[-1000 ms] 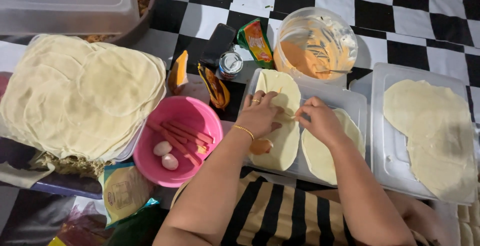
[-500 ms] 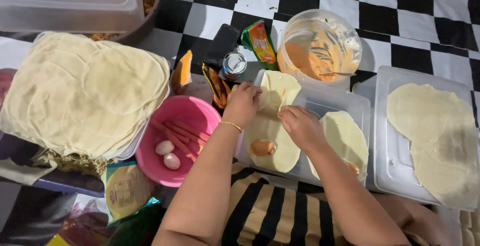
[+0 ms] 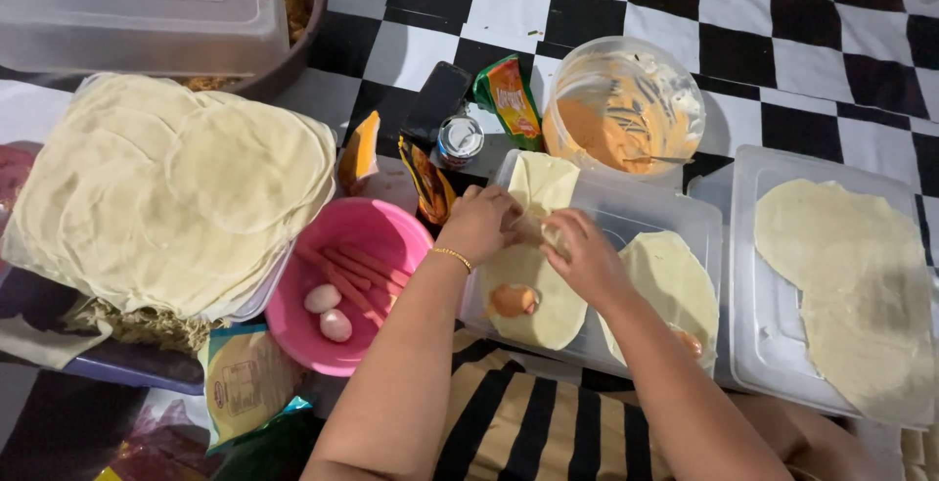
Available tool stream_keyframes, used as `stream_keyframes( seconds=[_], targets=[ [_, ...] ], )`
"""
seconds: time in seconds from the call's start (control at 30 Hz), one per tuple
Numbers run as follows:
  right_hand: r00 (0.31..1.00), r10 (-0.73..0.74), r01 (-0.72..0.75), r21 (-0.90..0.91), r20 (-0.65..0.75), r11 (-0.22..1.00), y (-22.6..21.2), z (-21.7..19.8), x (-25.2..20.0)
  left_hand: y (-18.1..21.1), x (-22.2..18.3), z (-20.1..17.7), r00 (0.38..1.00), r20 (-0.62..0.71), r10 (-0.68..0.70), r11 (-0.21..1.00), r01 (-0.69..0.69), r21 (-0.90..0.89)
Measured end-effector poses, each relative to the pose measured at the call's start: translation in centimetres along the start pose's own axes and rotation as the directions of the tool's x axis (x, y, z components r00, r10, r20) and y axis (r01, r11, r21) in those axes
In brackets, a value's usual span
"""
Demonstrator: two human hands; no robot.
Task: Preparing food rolls by applying sauce, sausage, and egg fillings to thin wrappers and rolling them into cylinders.
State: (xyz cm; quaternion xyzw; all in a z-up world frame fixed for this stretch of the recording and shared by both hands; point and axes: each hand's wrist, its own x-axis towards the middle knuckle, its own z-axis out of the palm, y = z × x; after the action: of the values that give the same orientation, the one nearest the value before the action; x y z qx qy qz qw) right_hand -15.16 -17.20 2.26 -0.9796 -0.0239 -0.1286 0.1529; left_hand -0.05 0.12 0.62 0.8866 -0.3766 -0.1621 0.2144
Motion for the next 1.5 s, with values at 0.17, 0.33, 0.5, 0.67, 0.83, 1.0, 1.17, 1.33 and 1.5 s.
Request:
stream_keyframes(
  seconds=[0.17,0.33,0.5,0.67,0.83,1.0,1.17,1.33,1.5],
  targets=[
    [0.976,0.185,-0.202,0.171,0.113,0.964,-0.5,-1.2,1.1,0.1,0.0,0.1,0.998,0.062,0.011,0.999,-0.014,0.044],
    [0.988,0.149,-0.152,0.232,0.034,0.961,-1.0,-1.1,1.4,0.1,0.4,0.2,0.998,0.053,0.029,0.995,-0.034,0.089],
    [0.986,0.06,-0.018,0.256,-0.158,0.966,-0.5,-0.2,1.1,0.0,0.5,0.6,0.998,0.059,0.021,0.993,-0.028,0.113],
    [0.951,0.268,-0.231,0.221,-0.155,0.947,-0.2,0.0,1.7,0.5,0.3,-0.2,0.999,0.038,0.033,0.992,-0.038,0.124],
    [0.968,0.251,-0.248,0.234,0.017,0.94,-0.2,-1.0,2.0,0.6,-0.2,-0.9,0.997,0.067,0.028,0.991,-0.037,0.131],
    [0.995,0.087,-0.09,0.07,0.051,0.993,0.9,0.6,1.6,0.4,-0.1,-0.6,0.997,0.069,0.03,0.988,-0.041,0.149],
    [0.976,0.141,-0.158,0.094,0.168,0.983,-1.4,-2.8,2.2,0.4,0.2,-1.2,0.996,0.079,0.043,0.996,-0.05,0.078],
    [0.973,0.202,-0.215,0.129,0.11,0.968,2.0,-0.4,2.1,-1.5,3.0,0.9,0.998,-0.042,0.047,0.997,-0.044,0.067],
    [0.968,0.25,-0.249,0.132,0.009,0.959,4.1,1.2,3.3,-1.3,5.0,1.8,0.963,-0.265,0.04,0.994,-0.01,0.112]
  ],
)
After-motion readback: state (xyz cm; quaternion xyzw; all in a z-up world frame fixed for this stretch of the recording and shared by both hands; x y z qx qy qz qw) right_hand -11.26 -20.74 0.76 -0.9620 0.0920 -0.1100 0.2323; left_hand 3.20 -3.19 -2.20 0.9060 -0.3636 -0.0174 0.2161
